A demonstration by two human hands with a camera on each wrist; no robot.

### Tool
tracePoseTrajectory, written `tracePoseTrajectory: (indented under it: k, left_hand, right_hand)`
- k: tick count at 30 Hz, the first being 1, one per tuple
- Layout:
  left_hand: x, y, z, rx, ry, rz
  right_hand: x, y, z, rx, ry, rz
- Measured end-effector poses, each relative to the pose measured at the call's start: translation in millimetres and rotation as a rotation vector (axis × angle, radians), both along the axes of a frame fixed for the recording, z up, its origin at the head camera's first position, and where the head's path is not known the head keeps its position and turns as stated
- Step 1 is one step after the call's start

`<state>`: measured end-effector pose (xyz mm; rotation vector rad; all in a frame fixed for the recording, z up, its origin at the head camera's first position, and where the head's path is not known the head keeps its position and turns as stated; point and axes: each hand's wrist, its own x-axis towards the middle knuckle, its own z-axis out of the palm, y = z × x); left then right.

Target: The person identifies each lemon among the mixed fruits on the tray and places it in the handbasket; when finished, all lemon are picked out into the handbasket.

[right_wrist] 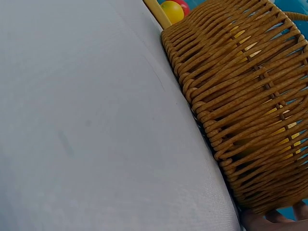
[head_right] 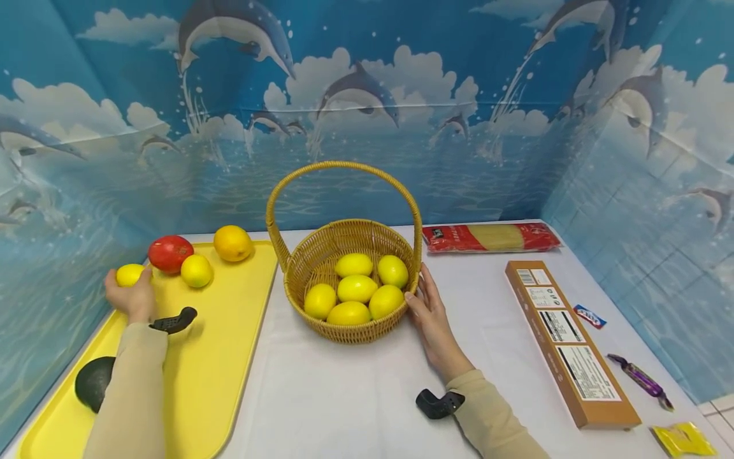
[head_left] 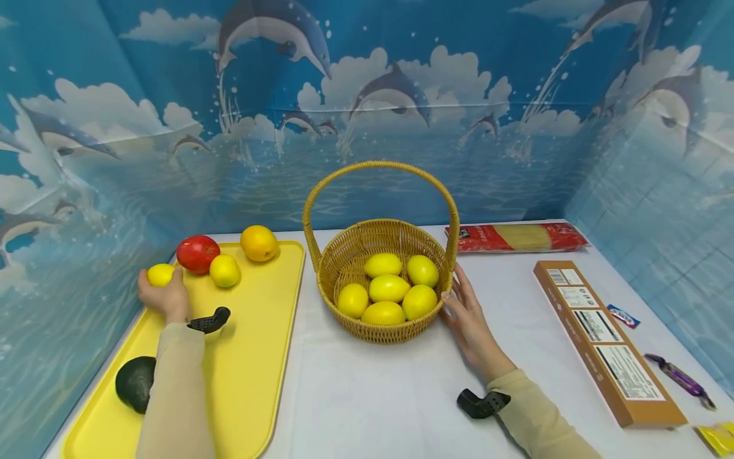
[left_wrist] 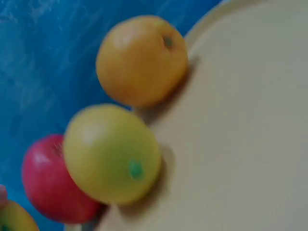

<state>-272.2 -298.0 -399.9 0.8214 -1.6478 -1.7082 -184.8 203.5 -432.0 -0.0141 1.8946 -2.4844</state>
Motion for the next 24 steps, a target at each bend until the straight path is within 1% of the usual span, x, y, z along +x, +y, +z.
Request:
tracePoseTrajectory:
  k: [2,4,7,8,10,12,13,14,16,18,20,21,22,24]
  left_hand:
    - [4.4,7.5,13.1,0.076,0.116,-0.023]
    - [9.1,17.9,30.2,0.135,0.243,-0.063]
    - [18.6,37.6,60.1,0.192,0.424,-0.153]
    - [22.7,44.8,70.2,0.194,0.476,-0.191]
    - [33.3,60.4,89.8,0.188,0.541,-0.279]
    - [45.8,76.6,105.7,0.16,0.583,-0.404]
    - [51.8,85.2,111.6,0.143,0.6,-0.474]
    - [57.8,93.8,115.8,0.112,0.599,-0.544]
    - [66.5,112.0,119.1,0.038,0.604,-0.665]
    - [71.5,130.3,116.1,-0.035,0.601,-0.748]
    - [74.4,149.5,108.4,-0.114,0.592,-0.802]
    - [74.4,158.9,103.9,-0.134,0.588,-0.835]
    - [74.1,167.9,98.9,-0.153,0.572,-0.876]
    - [70.3,185.2,87.8,-0.183,0.511,-0.97]
  right_hand:
    - [-0.2,0.4,0.2,0.001,0.008,0.008]
    - [0.2,0.2,0.6,-0.003,0.013,0.013]
    - [1.3,0.2,0.7,-0.002,0.02,0.015]
    - [1.6,0.1,0.9,-0.001,0.02,0.014]
    - [2.0,0.3,1.0,-0.001,0.019,0.013]
    - [2.2,0.6,0.9,0.001,0.018,0.012]
    - [2.1,0.9,0.9,0.001,0.017,0.012]
    - [2.0,1.1,1.0,-0.001,0.017,0.011]
    - [1.6,1.7,0.6,-0.002,0.016,0.008]
    - [1.0,2.2,0.0,-0.004,0.019,0.005]
    - [0.8,2.3,-0.4,-0.006,0.02,0.006]
    - [0.8,2.2,-0.6,-0.006,0.02,0.006]
    - [0.7,2.2,-0.6,-0.003,0.021,0.008]
    - [0.3,2.4,-0.8,-0.003,0.02,0.011]
